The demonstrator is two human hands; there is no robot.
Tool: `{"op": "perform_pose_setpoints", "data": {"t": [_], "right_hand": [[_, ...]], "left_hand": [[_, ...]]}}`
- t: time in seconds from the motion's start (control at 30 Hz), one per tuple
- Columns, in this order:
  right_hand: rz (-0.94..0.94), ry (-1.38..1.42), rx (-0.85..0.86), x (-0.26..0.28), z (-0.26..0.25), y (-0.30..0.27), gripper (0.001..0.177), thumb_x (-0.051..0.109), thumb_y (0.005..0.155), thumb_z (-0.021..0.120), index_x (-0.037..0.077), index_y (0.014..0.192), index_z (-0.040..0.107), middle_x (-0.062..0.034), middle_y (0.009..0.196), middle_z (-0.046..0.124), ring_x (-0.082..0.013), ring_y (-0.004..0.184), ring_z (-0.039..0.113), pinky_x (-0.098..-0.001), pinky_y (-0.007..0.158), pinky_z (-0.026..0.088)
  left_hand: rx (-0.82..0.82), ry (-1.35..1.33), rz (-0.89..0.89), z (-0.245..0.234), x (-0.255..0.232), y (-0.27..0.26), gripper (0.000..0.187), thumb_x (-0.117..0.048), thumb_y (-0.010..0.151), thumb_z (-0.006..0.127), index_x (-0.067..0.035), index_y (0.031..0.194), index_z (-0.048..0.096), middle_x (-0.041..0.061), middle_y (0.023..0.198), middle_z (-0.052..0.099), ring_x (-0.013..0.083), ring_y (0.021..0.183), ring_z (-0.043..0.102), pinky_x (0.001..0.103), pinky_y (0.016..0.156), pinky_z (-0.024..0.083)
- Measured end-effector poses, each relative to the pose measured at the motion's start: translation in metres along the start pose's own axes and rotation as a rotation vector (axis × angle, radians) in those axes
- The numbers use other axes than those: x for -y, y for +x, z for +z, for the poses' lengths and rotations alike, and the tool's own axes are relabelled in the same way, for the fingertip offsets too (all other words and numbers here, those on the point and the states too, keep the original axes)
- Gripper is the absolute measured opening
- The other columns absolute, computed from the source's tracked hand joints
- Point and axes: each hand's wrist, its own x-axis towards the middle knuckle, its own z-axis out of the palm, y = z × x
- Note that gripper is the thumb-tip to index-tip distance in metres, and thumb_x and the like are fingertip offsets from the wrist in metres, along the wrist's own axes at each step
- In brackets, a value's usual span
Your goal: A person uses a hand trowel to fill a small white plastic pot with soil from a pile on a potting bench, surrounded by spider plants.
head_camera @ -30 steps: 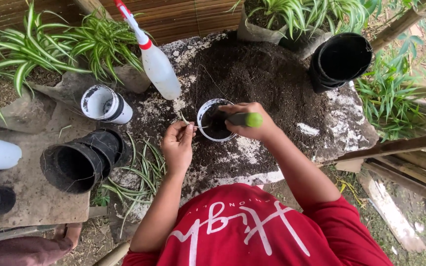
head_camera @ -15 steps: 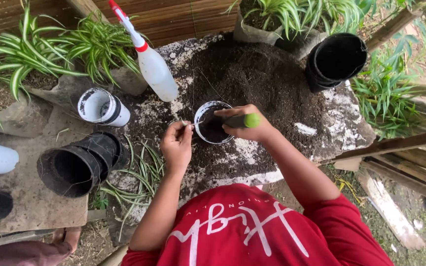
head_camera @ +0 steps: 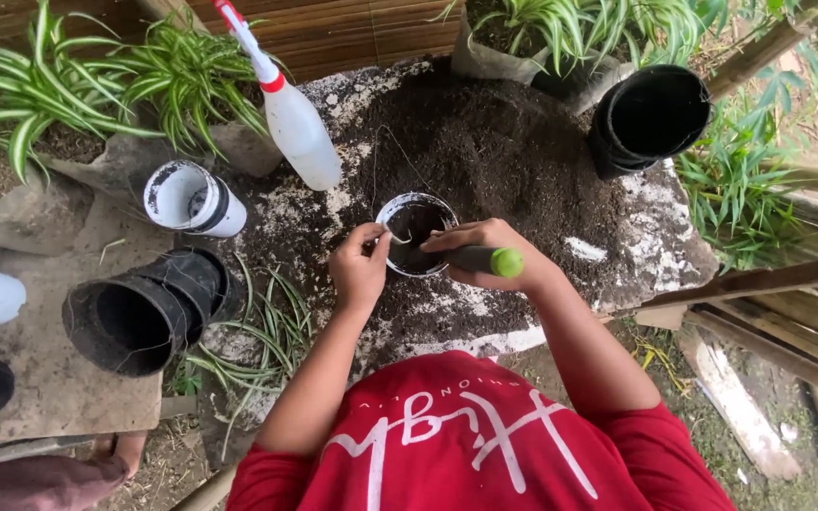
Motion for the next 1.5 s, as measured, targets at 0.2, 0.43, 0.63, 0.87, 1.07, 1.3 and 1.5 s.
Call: {"op": "perform_pose_setpoints", "data": {"t": [0.2, 0.43, 0.63, 0.87, 1.07, 1.3, 1.5], "right_hand": [[-0.015, -0.001, -0.011, -0.006, 0.003, -0.001, 0.036, 0.002, 0.073, 0.073, 0.001, 0.109, 0.078, -0.0285, 0.104, 0.075, -0.0495, 0.1, 0.072, -0.0574, 0.09, 0.057], [0.011, 0.004, -0.305, -0.032, 0.017, -0.016, 0.03, 0.007, 0.082, 0.077, 0.003, 0.111, 0.078, -0.0261, 0.106, 0.076, -0.0455, 0.104, 0.072, -0.0533, 0.094, 0.057], [0.028, 0.031, -0.453, -0.061, 0.047, -0.015, 0.042, 0.008, 0.076, 0.084, 0.007, 0.118, 0.078, -0.0265, 0.103, 0.075, -0.0458, 0.098, 0.073, -0.0539, 0.087, 0.058], [0.027, -0.019, -0.516, -0.04, 0.029, -0.035, 0.051, 0.01, 0.077, 0.084, 0.022, 0.126, 0.075, -0.0165, 0.119, 0.074, -0.0383, 0.105, 0.072, -0.0445, 0.086, 0.059], [-0.172, -0.053, -0.765, -0.086, 0.058, -0.089, 0.037, 0.01, 0.077, 0.082, 0.003, 0.113, 0.079, -0.0268, 0.114, 0.074, -0.0424, 0.104, 0.073, -0.0421, 0.08, 0.061], [0.089, 0.119, -1.042, -0.122, 0.059, -0.121, 0.022, 0.006, 0.088, 0.079, -0.002, 0.107, 0.071, -0.0248, 0.124, 0.07, -0.0394, 0.124, 0.062, -0.0501, 0.103, 0.051], [0.642, 0.746, -1.669, -0.12, 0.033, -0.185, 0.05, 0.036, 0.092, 0.075, 0.026, 0.14, 0.061, -0.0235, 0.128, 0.06, -0.0494, 0.103, 0.069, -0.0561, 0.073, 0.065]], "left_hand": [[0.045, 0.321, 0.06, 0.027, 0.034, -0.001, 0.014, -0.026, 0.084, 0.083, -0.023, 0.096, 0.076, -0.003, 0.086, 0.079, 0.0236, 0.077, 0.075, 0.038, 0.07, 0.059], [0.04, 0.404, 0.174, 0.029, 0.053, -0.004, 0.015, -0.032, 0.084, 0.083, -0.026, 0.096, 0.076, -0.005, 0.082, 0.077, 0.0203, 0.075, 0.069, 0.035, 0.067, 0.055], [0.062, 0.489, 0.273, 0.03, 0.051, -0.004, 0.014, -0.025, 0.085, 0.082, -0.027, 0.096, 0.074, -0.007, 0.073, 0.073, 0.015, 0.078, 0.064, 0.032, 0.071, 0.054], [0.132, 0.637, 0.241, 0.03, 0.037, -0.008, 0.018, -0.026, 0.083, 0.084, -0.026, 0.096, 0.072, -0.008, 0.067, 0.066, 0.0168, 0.085, 0.06, 0.04, 0.08, 0.048], [0.238, 0.686, 0.107, 0.048, 0.056, -0.009, 0.016, -0.038, 0.093, 0.073, -0.025, 0.102, 0.076, -0.004, 0.08, 0.074, 0.0196, 0.096, 0.058, 0.051, 0.094, 0.037], [0.355, 0.739, 0.005, 0.05, 0.046, -0.003, 0.018, -0.041, 0.094, 0.073, -0.026, 0.104, 0.077, -0.004, 0.09, 0.077, 0.0189, 0.102, 0.056, 0.057, 0.103, 0.027], [0.239, 0.776, 0.119, 0.051, 0.057, -0.009, 0.02, -0.042, 0.088, 0.076, -0.026, 0.101, 0.077, -0.004, 0.082, 0.075, 0.0182, 0.101, 0.057, 0.056, 0.103, 0.03]]}}
